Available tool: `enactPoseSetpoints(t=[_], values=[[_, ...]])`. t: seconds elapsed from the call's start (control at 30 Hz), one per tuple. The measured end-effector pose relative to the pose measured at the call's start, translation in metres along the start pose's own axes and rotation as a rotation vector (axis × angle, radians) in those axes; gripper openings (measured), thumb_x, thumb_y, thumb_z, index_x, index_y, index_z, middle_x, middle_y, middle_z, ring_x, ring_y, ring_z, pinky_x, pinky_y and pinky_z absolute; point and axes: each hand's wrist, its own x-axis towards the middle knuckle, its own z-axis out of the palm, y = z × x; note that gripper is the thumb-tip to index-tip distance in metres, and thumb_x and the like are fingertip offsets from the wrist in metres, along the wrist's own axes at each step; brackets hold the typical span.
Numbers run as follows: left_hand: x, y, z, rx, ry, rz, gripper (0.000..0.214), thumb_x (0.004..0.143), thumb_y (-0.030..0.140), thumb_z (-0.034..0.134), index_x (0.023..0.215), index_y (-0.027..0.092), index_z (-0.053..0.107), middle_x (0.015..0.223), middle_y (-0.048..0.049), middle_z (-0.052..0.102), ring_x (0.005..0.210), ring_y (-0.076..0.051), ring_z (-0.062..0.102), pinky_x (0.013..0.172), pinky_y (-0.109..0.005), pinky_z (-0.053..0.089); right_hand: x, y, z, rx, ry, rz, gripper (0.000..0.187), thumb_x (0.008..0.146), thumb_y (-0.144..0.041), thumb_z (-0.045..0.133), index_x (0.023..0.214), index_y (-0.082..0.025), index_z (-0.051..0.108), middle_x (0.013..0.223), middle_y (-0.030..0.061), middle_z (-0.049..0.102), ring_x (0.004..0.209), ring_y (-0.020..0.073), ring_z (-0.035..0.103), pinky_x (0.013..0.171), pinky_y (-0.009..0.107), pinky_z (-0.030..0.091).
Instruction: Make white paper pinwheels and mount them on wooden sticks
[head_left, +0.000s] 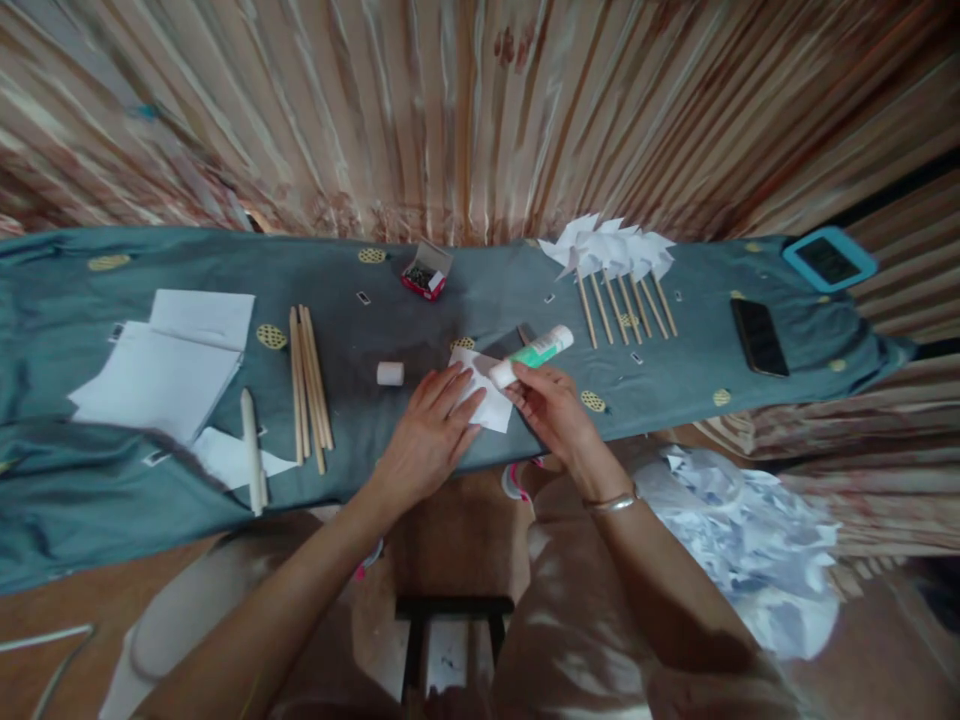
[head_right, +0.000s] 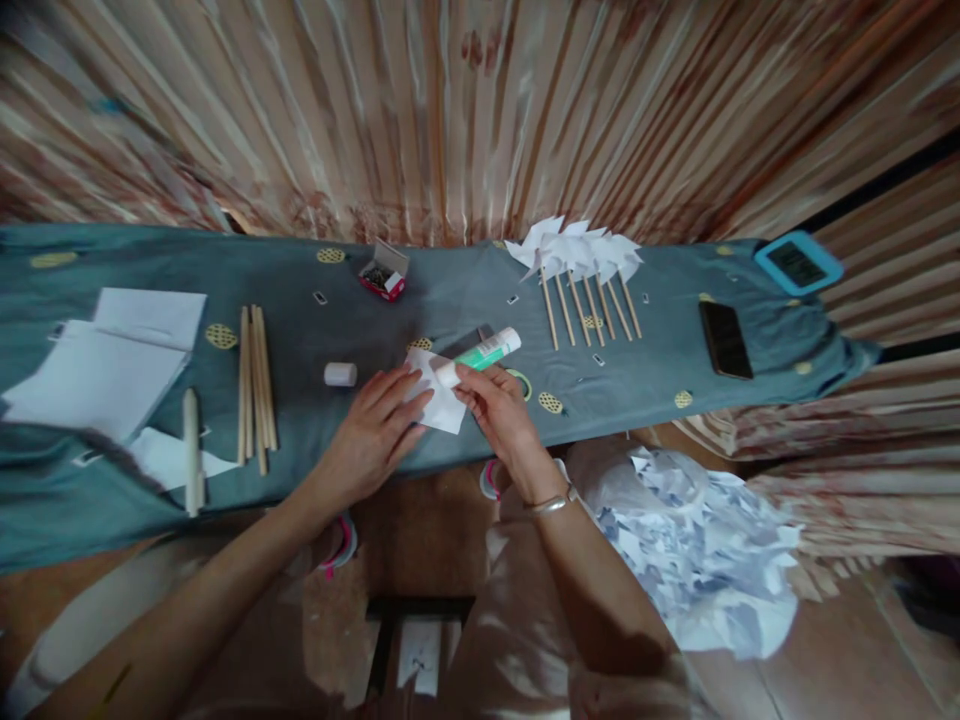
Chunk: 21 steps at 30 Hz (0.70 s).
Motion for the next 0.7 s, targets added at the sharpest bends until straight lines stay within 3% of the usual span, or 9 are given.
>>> enactPoseSetpoints(t=[0.17,0.47,0.7], values=[[-0.005,0.014,0.017,-0.015,-0.081,-0.035,0.047,0.09,0.033,0.065,0.135,0.019,0.059,0.153,-0.0236,0.042,0.146,-0.041,0.033,0.113,-0.064,0.035,0.002,0.003,-0.003,-0.3,0.003,-0.144,0.029,0.059,-0.042,0.087,0.07,-0.022,0.07,0.068,-0.0031,0.07,0.061,0.0113,0.059,0.063,0.026,0.051],[-0.005,0.013,0.019,-0.058,-0.118,-0.072,0.048,0.09,0.036,0.064,0.136,0.02,0.058,0.155,-0.02,0.04,0.148,-0.039,0.03,0.117,-0.062,0.028,0.001,0.007,-0.008,-0.865,0.053,-0.311,0.033,0.071,-0.048,0.078,0.079,-0.02,0.065,0.073,0.0021,0.071,0.065,0.0164,0.062,0.063,0.031,0.049],[-0.006,0.014,0.021,-0.087,-0.102,-0.082,0.051,0.089,0.037,0.066,0.136,0.019,0.057,0.157,-0.0213,0.036,0.148,-0.041,0.028,0.118,-0.063,0.027,0.002,0.008,-0.011,-0.932,0.061,-0.361,0.033,0.074,-0.049,0.076,0.083,-0.019,0.066,0.076,0.0032,0.072,0.068,0.0175,0.064,0.066,0.032,0.049]])
